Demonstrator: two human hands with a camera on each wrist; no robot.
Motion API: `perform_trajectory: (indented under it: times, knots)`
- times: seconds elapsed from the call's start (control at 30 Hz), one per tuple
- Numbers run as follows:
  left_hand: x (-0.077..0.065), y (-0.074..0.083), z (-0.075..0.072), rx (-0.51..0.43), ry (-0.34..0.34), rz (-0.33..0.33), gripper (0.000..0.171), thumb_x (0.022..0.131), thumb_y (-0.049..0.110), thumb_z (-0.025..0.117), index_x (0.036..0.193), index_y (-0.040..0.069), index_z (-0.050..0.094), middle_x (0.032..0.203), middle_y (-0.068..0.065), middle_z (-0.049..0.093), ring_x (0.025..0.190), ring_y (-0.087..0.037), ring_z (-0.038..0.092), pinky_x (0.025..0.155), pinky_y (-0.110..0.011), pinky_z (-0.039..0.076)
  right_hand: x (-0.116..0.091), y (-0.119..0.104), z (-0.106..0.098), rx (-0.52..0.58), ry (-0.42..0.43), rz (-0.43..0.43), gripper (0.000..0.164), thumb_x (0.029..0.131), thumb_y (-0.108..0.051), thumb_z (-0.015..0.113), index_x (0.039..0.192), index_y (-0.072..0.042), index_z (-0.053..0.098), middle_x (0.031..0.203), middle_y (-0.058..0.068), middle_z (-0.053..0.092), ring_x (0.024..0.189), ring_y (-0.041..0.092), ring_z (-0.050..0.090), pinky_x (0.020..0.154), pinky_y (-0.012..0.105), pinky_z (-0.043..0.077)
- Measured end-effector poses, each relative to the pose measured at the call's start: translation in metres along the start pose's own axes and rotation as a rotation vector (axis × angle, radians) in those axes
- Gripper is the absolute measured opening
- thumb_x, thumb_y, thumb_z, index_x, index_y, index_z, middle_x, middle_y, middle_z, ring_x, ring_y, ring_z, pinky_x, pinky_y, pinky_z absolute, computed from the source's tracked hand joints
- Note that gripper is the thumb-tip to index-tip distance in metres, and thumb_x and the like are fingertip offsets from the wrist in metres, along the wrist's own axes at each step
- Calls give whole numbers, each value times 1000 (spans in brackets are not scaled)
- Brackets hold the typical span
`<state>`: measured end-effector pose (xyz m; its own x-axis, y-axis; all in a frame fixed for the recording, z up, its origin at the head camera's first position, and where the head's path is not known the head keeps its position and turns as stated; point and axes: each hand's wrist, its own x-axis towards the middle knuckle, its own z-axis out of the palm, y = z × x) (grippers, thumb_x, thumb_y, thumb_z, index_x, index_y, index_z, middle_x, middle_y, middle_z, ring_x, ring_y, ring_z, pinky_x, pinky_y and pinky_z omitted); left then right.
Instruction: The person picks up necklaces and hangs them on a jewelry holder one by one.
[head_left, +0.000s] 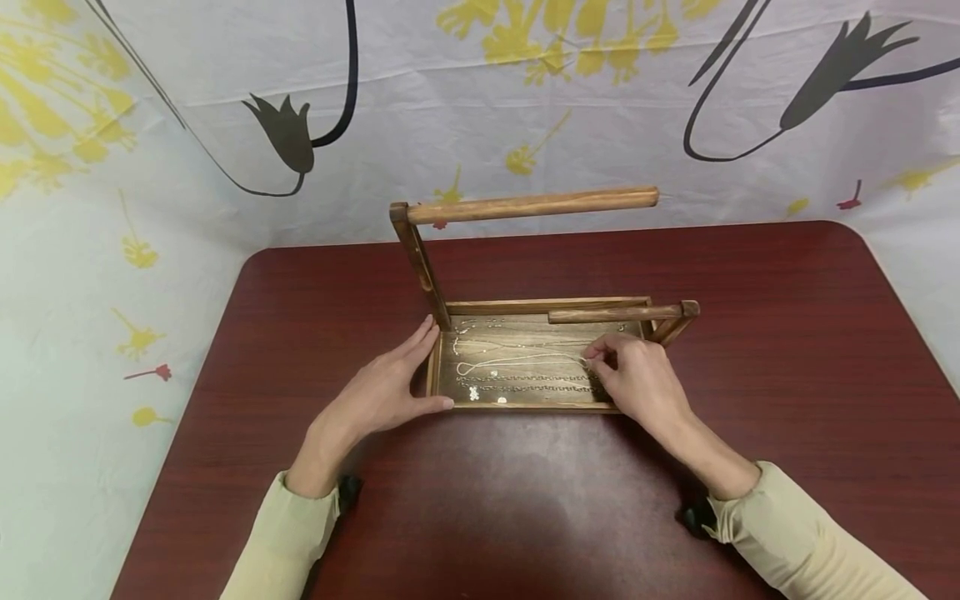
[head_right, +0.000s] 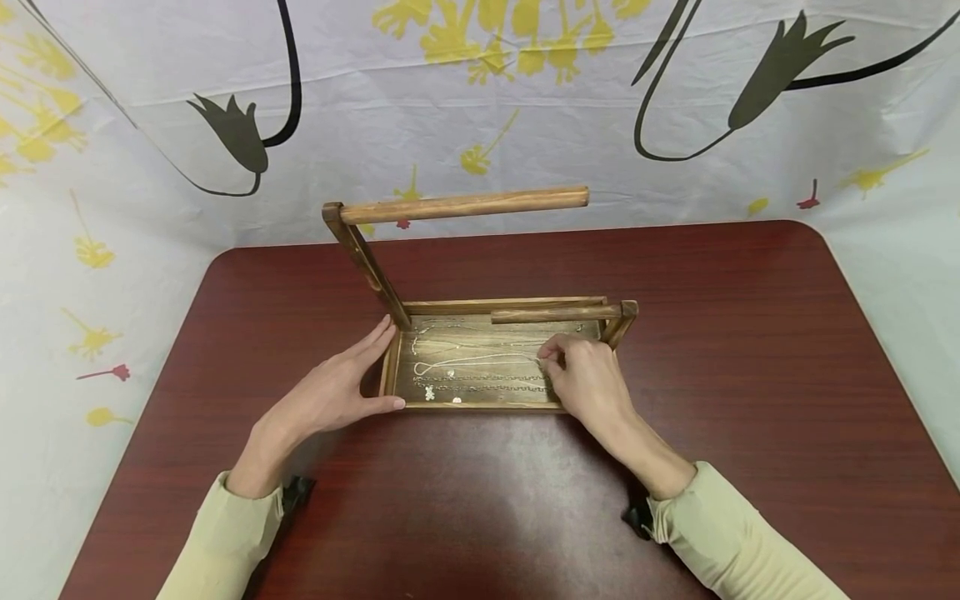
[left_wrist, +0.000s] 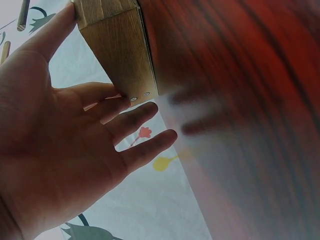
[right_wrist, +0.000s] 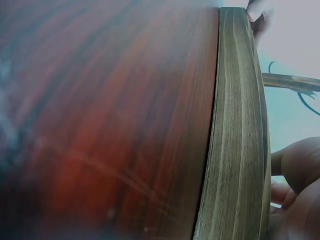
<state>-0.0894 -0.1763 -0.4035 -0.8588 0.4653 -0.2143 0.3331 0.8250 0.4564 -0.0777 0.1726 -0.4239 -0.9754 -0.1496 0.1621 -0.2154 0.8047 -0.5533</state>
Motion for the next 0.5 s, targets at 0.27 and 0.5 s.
perform_trajectory:
  times: [0.27, 0.5]
  knots:
    - [0, 0, 0, -1, -6, -7, 104, 83, 60, 72, 161, 19, 15, 166, 10, 3, 141, -26, 38, 109, -49, 38, 1, 1, -3, 99, -16, 52, 4, 89, -10, 73, 93, -13, 74, 76, -2, 65, 62, 12, 52, 57, 30, 42]
    - [0, 0, 0, -2, -13, -17, 104, 84, 60, 72, 161, 20, 15, 166, 11, 2, 141, -25, 38, 108, -49, 40, 2, 3, -3, 179, -24, 45, 6, 89, -8, 73, 92, -13, 73, 78, -2, 68, 68, 13, 60, 62, 28, 47]
